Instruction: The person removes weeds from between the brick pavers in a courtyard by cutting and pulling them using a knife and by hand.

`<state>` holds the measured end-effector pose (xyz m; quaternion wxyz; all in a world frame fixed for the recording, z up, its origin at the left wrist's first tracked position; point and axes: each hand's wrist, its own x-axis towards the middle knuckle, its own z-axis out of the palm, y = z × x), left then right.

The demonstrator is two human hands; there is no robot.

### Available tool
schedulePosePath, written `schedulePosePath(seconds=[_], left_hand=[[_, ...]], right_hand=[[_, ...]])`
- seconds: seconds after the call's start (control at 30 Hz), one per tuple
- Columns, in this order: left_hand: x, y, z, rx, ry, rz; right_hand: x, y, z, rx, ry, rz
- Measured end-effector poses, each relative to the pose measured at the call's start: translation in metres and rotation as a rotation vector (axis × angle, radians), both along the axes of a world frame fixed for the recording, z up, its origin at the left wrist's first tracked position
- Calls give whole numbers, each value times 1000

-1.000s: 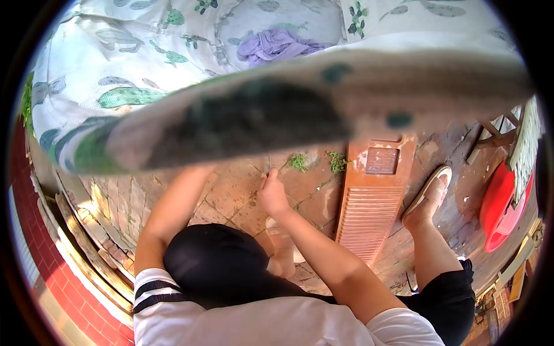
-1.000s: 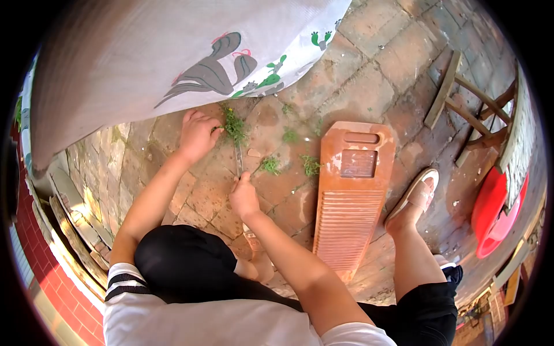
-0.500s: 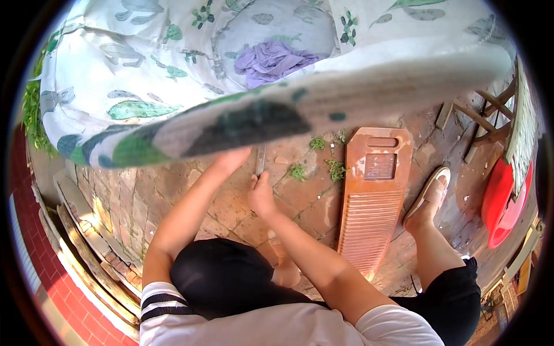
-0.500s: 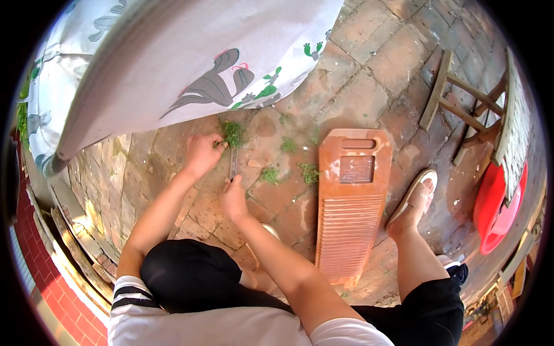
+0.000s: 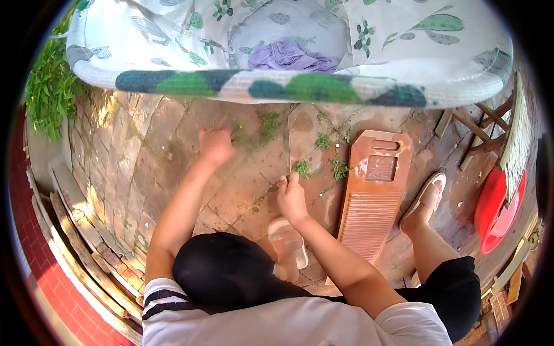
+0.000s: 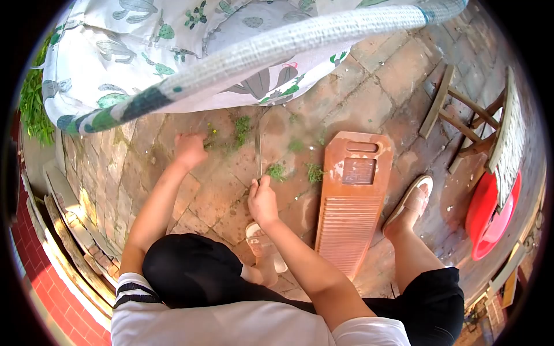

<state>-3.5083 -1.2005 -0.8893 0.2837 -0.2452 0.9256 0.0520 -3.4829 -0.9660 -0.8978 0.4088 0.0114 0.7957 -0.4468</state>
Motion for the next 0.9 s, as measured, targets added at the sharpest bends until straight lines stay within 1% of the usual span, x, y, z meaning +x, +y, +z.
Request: schedulePosePath(seconds=[0.03,0.13,0.23,0.33,0.43,0.57,0.67,0.73,0.8,0.87,0.9], left_hand=[[2,1,-2,-73,38,-40],[-33,35,30,61,430,-262],[-40,62,9,319,549,-593],[-40,66,-18,24,596,-824],[-50,52,-27,19,449,-658],[-56,46,-38,67,442,-533],[-51,44,-48,12,514,-460],[-46,42,-54,136,626,-355],[-52,46,-29,215,602,-317],[-57,57,-3,131,452,-363],[-56,58,-3,135,464,-359]], right_hand=[[-8,1,-1,-8,2,-6],[-14,5,-7,20,5,-10],[-16,11,1,36,-19,-10],[-17,23,7,50,-33,18],[-21,28,5,32,-32,46],[-30,22,4,-20,-16,74],[-31,16,-2,19,-34,169],[-29,16,-2,64,-30,223],[-29,16,1,79,-48,245],[-32,16,8,70,-89,234],[-36,16,10,69,-101,240]])
